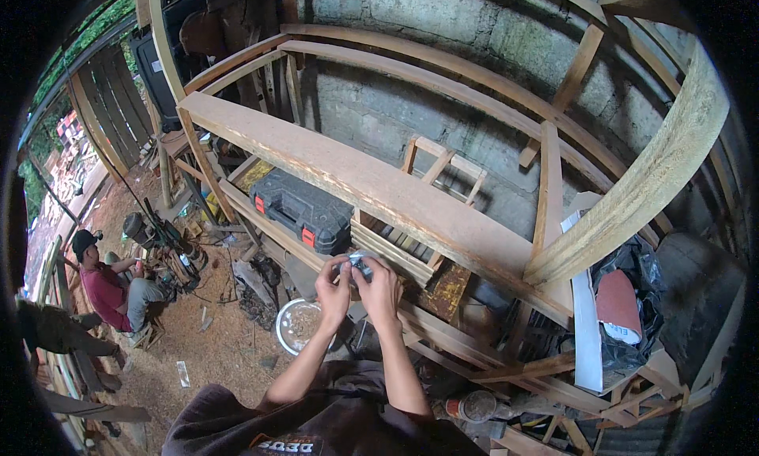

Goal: The recorder is assembling and organizing small wooden boxes and hardware such as screws in a workshop environment.

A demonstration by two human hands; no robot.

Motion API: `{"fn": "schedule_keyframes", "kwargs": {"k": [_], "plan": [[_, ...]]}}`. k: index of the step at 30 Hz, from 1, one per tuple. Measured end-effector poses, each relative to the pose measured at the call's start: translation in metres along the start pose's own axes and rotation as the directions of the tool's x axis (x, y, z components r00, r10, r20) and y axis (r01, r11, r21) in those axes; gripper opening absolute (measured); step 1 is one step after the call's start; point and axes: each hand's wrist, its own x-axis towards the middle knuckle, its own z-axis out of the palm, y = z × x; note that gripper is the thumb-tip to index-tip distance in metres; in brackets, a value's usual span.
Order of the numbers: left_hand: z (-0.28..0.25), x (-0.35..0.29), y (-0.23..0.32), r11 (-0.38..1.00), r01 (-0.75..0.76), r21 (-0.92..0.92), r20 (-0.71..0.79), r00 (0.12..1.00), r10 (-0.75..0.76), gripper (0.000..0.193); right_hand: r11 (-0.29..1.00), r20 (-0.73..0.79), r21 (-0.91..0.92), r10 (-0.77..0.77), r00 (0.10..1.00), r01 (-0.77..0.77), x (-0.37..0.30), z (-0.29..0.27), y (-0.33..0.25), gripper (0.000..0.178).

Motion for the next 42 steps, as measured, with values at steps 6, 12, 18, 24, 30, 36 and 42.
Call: {"fn": "schedule_keyframes", "kwargs": {"k": [6, 12, 18, 24, 30, 36, 42], "plan": [[0.004, 0.013, 0.012, 0.986, -0.102, 0.134, 0.044, 0.994, 0.097, 0.021, 0.937, 0.147, 0.142, 0.298, 0.943, -0.318, 0.004, 0.013, 0.035, 0.021], [0.005, 0.02, 0.015, 0.99, -0.07, 0.124, 0.066, 0.996, 0.062, 0.019, 0.945, 0.062, 0.262, 0.188, 0.98, -0.198, 0.008, 0.003, 0.038, 0.021], [0.004, 0.023, 0.01, 0.971, -0.178, 0.161, 0.133, 0.979, 0.158, 0.019, 0.983, 0.098, -0.047, 0.181, 0.979, -0.177, 0.01, -0.003, 0.025, 0.027], [0.006, 0.024, 0.013, 0.95, -0.234, 0.207, 0.192, 0.962, 0.195, 0.019, 0.957, 0.206, -0.113, 0.284, 0.936, -0.265, 0.01, -0.012, 0.023, 0.031], [0.001, 0.03, 0.0, 0.94, -0.272, 0.206, 0.174, 0.956, 0.238, 0.027, 0.97, 0.247, 0.021, 0.231, 0.941, -0.244, 0.01, 0.007, 0.048, 0.032], [-0.007, 0.033, -0.008, 0.999, -0.001, 0.049, 0.316, 0.949, -0.014, 0.045, 0.956, 0.211, 0.234, 0.127, 0.969, -0.176, 0.008, 0.018, 0.058, 0.028], [-0.013, 0.032, -0.011, 0.996, -0.092, -0.004, 0.412, 0.907, 0.085, 0.062, 0.95, 0.177, 0.23, 0.174, 0.969, -0.212, 0.007, 0.019, 0.05, 0.024]]}}
